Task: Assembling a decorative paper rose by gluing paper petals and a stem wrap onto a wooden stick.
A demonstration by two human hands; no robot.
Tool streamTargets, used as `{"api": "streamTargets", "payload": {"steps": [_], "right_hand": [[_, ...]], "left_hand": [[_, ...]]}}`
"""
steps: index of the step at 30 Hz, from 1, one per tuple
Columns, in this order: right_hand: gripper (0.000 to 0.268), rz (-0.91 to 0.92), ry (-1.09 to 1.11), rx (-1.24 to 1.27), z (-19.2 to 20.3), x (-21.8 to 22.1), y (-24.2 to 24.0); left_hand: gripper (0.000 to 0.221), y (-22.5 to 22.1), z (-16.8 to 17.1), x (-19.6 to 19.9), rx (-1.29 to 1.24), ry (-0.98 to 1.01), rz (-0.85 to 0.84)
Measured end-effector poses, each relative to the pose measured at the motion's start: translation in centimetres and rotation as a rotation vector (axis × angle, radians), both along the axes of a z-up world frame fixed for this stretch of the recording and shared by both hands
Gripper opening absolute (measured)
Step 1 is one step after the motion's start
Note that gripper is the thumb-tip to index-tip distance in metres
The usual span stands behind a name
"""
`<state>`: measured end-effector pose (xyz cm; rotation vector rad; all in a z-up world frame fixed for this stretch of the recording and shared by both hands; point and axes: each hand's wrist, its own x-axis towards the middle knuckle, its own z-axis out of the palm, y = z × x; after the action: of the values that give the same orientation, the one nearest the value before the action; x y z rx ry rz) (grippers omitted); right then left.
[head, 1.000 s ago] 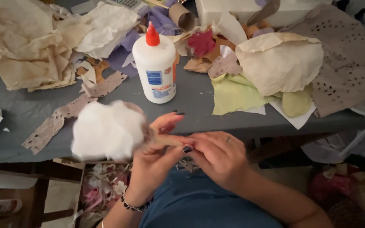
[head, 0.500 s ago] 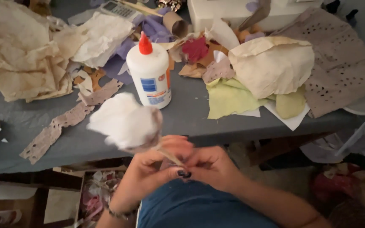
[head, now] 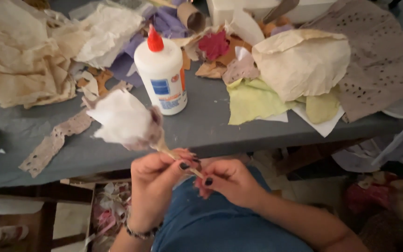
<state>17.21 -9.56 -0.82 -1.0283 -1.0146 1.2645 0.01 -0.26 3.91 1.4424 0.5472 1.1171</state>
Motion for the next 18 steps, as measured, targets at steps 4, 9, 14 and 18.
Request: {"api": "streamTargets", "payload": {"steps": [4,9,14,18], "right_hand": [[0.044,0.279,0.207,-0.035,0.1,0.5,0.4],[0.031,0.504,0.719,-0.213,-1.9,1.1,-0.2],[0.041,0.628,0.877,-0.268,-3.0,1.8,-1.1],[0.041,0.636,0.908,-0.253,-3.2,2.0,-1.4]], "left_hand": [[0.004,0.9,-0.5,0.6,-0.134,-0.276,-0.143],[0.007,1.4,-1.2,1.0,-0.2,-0.456,-0.27],[0.005,1.4,-1.5,1.1,-0.216,-0.549,-0.288],[0.007,1.4,-0.8,1.0,-0.203,-0.513,-0.27]]}}
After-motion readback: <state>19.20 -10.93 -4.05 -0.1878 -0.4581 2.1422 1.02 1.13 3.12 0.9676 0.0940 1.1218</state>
